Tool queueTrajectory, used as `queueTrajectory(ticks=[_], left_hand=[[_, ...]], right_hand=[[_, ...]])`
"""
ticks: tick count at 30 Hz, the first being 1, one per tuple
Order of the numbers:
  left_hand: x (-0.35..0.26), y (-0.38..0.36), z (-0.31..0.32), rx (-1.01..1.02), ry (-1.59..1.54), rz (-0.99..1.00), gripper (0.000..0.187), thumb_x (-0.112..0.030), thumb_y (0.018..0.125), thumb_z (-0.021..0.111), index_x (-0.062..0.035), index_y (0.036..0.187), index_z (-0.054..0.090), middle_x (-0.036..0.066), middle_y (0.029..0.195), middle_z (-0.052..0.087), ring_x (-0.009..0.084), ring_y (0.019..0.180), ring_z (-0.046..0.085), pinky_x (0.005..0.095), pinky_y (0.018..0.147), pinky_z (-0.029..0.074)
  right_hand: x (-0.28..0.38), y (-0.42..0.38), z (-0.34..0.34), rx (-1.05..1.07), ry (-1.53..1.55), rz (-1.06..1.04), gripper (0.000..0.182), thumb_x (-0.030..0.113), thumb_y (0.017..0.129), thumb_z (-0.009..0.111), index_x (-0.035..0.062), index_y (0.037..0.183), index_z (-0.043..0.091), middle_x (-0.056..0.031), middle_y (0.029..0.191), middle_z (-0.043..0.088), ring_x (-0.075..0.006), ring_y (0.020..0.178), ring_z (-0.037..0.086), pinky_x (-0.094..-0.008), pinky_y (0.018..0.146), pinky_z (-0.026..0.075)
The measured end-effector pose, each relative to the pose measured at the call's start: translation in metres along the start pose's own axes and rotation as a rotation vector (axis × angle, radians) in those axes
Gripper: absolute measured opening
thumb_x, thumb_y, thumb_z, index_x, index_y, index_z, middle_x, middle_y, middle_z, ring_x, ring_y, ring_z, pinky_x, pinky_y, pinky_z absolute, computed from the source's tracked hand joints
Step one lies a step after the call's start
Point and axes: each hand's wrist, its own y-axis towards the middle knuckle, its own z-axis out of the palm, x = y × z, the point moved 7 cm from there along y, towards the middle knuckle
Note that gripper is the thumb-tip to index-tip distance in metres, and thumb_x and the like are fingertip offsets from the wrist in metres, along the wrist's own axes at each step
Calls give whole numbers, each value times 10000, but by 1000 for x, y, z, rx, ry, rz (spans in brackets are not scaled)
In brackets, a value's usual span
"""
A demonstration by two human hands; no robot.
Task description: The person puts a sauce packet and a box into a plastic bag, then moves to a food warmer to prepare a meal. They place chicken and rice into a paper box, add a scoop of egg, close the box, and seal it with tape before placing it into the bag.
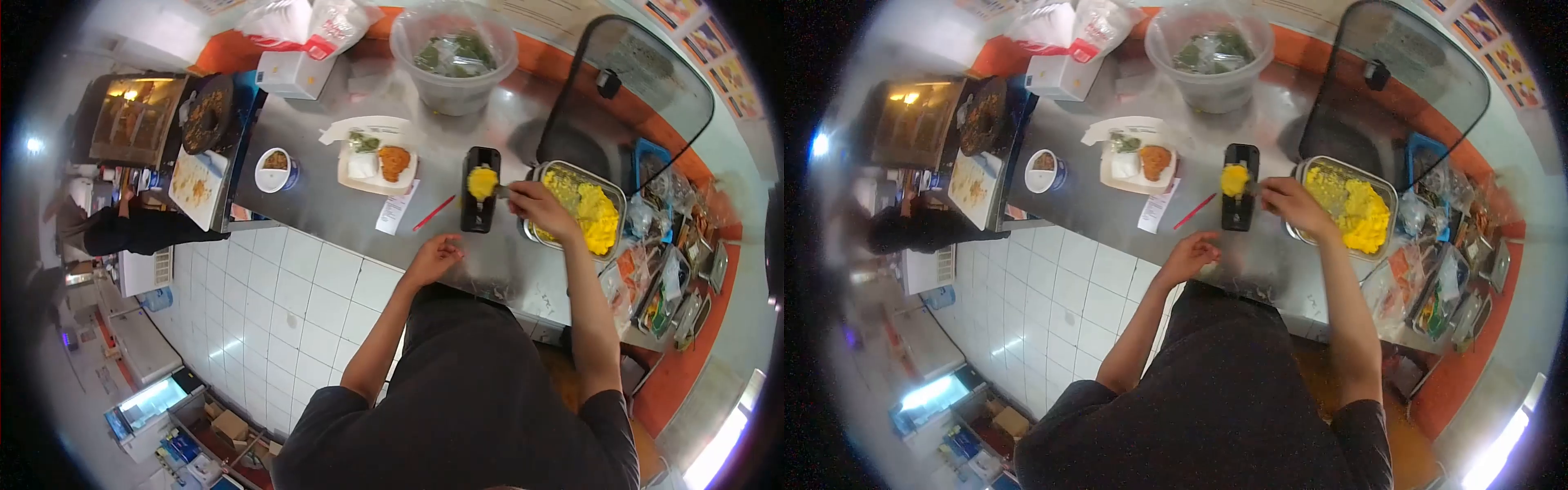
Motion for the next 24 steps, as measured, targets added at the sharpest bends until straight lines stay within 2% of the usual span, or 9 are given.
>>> queueTrajectory(ticks=[3, 5, 8, 9, 13, 16, 18, 21, 24], left_hand=[[-1, -26, -44, -129, -80, 40, 431, -71, 918, 661, -7, 1317, 512, 91, 963, 673, 158, 909, 661, 288, 821, 523], [-1, -46, -72, -228, -61, 12, 415, -72, 922, 657, -9, 1309, 520, 98, 973, 681, 161, 915, 664, 288, 824, 522], [9, -73, -109, -289, -69, 16, 440, -18, 912, 621, -31, 1337, 506, 122, 1048, 687, 176, 981, 658, 308, 873, 516], [15, -86, -118, -292, -78, 4, 440, -18, 912, 621, -31, 1337, 506, 122, 1048, 687, 176, 981, 658, 308, 873, 516], [25, -114, -165, -376, -71, 35, 397, -97, 934, 648, -15, 1303, 529, 110, 1009, 699, 177, 924, 676, 306, 831, 526], [24, -130, -183, -397, -87, -22, 407, -130, 930, 662, -24, 1303, 535, 118, 1021, 710, 184, 929, 683, 309, 823, 532], [32, -130, -195, -419, -116, -85, 413, -135, 924, 665, -36, 1304, 541, 120, 1020, 710, 182, 930, 685, 305, 814, 531], [31, -117, -204, -395, -129, -46, 418, -150, 928, 665, -24, 1305, 538, 121, 1019, 709, 179, 934, 682, 300, 814, 526], [20, -105, -203, -372, -148, -7, 434, -168, 937, 667, 1, 1310, 523, 126, 1026, 705, 181, 928, 679, 299, 822, 522]], right_hand=[[6, 60, 66, -13, 41, -116, 191, 123, 953, 515, -28, 935, 630, -51, 770, 623, -175, 682, 570, -310, 649, 461], [27, 85, 99, -81, -312, -243, 200, 45, 911, 498, -51, 1039, 618, -143, 866, 625, -306, 763, 598, -383, 716, 482], [28, 107, 143, -248, -678, -524, 351, -24, 850, 478, -54, 1186, 577, -223, 985, 565, -385, 890, 573, -423, 801, 476], [16, 113, 156, -166, -909, -457, 497, -53, 809, 475, -42, 1303, 521, -221, 1039, 511, -363, 972, 554, -423, 860, 467], [16, 123, 164, -180, -863, -446, 514, -22, 851, 481, -27, 1364, 500, -204, 993, 508, -353, 899, 547, -395, 825, 461], [28, 124, 155, -209, -608, -456, 449, 16, 915, 483, -49, 1359, 489, -177, 938, 530, -320, 847, 544, -386, 809, 456], [14, 128, 149, -158, -254, -314, 371, 78, 988, 475, -52, 1334, 506, -98, 871, 563, -195, 756, 514, -320, 725, 446], [7, 121, 141, -127, 43, -104, 330, 122, 1018, 464, -33, 1299, 543, -51, 852, 618, -148, 727, 535, -303, 691, 466], [24, 108, 137, -121, 175, -105, 314, 123, 1028, 447, -28, 1277, 565, -3, 852, 581, -97, 734, 500, -254, 657, 438]])
